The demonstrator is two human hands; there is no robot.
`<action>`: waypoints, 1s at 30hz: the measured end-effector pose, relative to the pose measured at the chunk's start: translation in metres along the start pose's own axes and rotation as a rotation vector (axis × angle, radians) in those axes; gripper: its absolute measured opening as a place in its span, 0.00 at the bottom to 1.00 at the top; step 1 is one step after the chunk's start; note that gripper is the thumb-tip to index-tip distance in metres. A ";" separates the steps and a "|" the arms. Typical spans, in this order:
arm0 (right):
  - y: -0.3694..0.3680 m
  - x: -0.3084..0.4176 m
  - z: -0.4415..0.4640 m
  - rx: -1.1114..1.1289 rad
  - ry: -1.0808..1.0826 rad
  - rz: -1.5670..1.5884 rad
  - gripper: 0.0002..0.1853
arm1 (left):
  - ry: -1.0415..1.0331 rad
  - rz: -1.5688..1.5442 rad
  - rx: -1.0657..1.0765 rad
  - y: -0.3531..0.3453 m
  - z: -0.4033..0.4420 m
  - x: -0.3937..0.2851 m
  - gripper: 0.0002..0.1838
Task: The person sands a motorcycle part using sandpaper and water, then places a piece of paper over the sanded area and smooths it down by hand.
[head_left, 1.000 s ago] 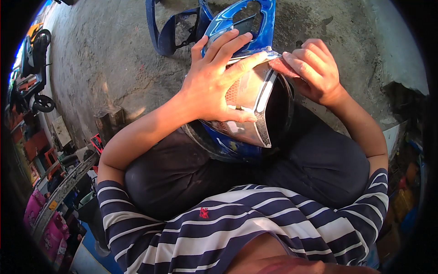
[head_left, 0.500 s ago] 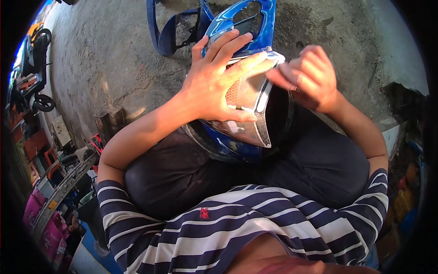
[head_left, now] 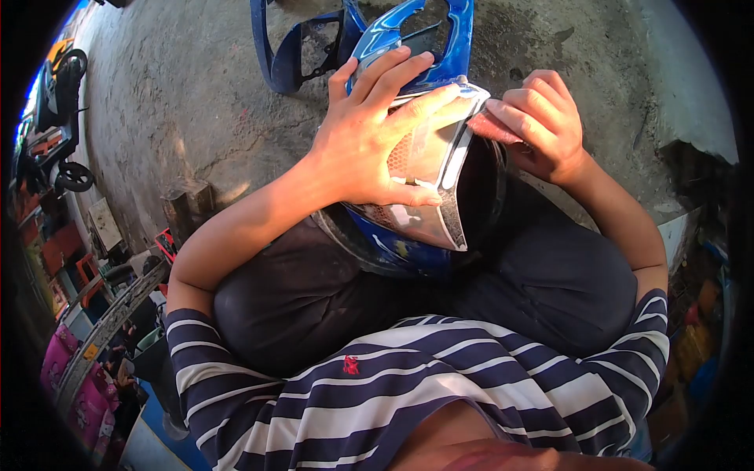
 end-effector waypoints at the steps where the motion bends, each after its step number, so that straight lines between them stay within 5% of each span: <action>1: -0.001 0.002 0.000 -0.010 0.009 -0.014 0.22 | -0.002 0.006 0.003 0.000 0.000 0.000 0.63; 30: -0.004 0.010 -0.006 0.030 0.002 -0.053 0.22 | 0.001 -0.011 0.000 0.000 0.000 0.000 0.63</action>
Point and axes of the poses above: each hand's wrist, its own z-axis towards the middle knuckle, its own y-axis out of the back of the hand, x = y × z, the point moved 4 cm from there along z, towards the middle knuckle, and after that the axes turned 5 degrees about z, right-handed, at the moved point
